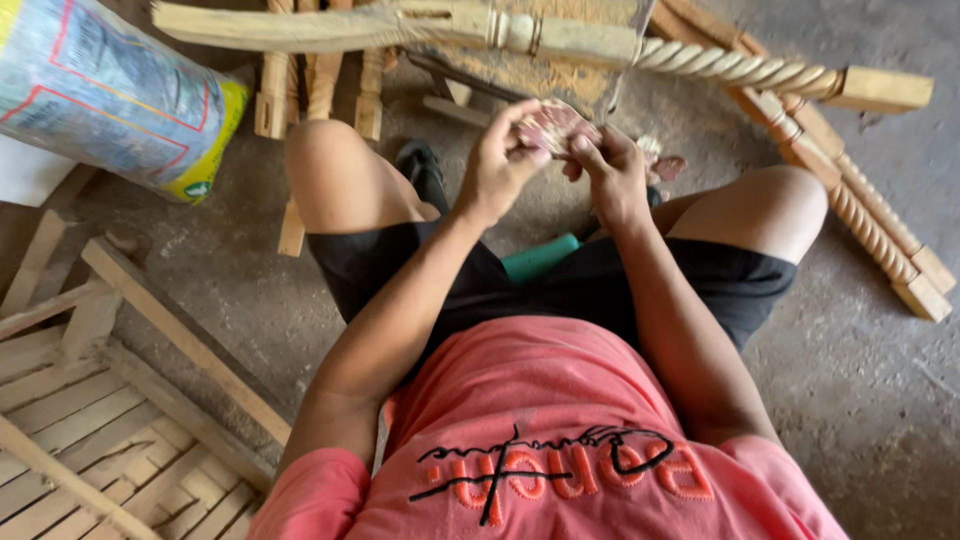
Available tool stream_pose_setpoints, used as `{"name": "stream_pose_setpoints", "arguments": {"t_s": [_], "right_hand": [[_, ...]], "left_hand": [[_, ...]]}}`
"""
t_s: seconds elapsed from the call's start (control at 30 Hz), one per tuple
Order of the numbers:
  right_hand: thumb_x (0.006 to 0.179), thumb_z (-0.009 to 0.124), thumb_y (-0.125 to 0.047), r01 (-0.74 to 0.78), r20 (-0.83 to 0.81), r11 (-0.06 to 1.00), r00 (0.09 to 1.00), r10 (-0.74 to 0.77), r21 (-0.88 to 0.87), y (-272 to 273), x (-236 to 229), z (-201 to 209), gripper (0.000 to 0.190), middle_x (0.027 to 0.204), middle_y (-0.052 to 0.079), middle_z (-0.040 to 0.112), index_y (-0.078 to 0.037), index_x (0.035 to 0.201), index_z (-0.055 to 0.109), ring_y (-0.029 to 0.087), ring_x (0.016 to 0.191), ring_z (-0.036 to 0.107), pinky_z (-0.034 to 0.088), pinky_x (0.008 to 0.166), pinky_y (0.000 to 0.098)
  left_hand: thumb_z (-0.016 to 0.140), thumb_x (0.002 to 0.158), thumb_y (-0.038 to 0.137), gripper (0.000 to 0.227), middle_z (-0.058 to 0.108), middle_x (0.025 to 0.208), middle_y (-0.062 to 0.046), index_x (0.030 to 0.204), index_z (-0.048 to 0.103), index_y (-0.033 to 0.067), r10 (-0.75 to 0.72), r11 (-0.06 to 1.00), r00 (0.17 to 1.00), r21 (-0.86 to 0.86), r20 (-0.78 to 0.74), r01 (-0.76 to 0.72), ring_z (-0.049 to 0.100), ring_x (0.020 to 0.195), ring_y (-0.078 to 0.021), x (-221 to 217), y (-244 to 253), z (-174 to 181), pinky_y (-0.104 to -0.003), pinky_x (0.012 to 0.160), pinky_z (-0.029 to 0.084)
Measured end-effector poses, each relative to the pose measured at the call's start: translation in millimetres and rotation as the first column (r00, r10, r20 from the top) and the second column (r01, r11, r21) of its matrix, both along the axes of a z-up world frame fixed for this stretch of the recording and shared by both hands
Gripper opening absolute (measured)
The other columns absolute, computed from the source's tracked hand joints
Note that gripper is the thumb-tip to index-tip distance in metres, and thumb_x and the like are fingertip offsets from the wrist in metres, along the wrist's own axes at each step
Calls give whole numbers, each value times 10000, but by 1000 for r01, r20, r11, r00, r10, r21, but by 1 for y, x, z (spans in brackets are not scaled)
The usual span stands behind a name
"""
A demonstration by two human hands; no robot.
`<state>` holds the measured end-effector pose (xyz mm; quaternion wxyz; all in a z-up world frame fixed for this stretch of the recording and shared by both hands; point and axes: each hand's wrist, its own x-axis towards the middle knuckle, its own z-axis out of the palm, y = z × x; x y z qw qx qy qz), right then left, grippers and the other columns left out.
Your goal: The person sands a decorative wooden post using a piece of sandpaper, rubbing it along the curved and spiraled sections of the post by hand.
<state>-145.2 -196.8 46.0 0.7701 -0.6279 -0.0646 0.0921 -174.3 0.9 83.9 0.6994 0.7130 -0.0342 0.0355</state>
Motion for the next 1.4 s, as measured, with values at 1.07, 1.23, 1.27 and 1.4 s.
{"name": "stream_pose_setpoints", "arguments": {"t_s": [1.07, 1.23, 1.27, 1.4], "right_hand": [[981, 629, 34, 45, 91, 927, 996, -11, -373, 25, 1, 8, 177, 1009, 85, 629, -30, 1095, 509, 144, 868, 608, 554, 763, 316], [949, 611, 49, -45, -47, 996, 998, 48, 72, 22, 6, 3, 246, 1075, 56, 628, -55, 1137, 490, 113, 973, 638, 566, 843, 275], [938, 626, 50, -59, -93, 992, 993, 70, 108, 22, 6, 5, 269, 1049, 44, 617, -61, 1149, 501, 110, 920, 613, 530, 748, 258], [1032, 658, -32, -78, -171, 983, 979, 106, 166, 23, 2, 15, 152, 1048, 52, 683, -48, 1149, 562, 87, 939, 656, 574, 816, 233]], "left_hand": [[759, 899, 42, 276, 756, 1007, -98, 1153, 657, 1, 213, 972, 969, -73, -128, -223, 732, 885, -128, 12, -2, -44, -266, 781, 630], [788, 882, 8, 229, 758, 976, -95, 1073, 661, 12, 243, 968, 962, 99, -128, -232, 734, 845, -121, 10, -5, -35, -246, 731, 621], [793, 880, 5, 236, 750, 974, -88, 1075, 660, 13, 242, 966, 966, 119, -87, -231, 723, 842, -119, 11, -5, -34, -249, 733, 618], [799, 870, -7, 236, 740, 964, -71, 1054, 653, 18, 218, 972, 976, 97, -10, -216, 714, 840, -113, 11, -5, -34, -255, 745, 616]]}}
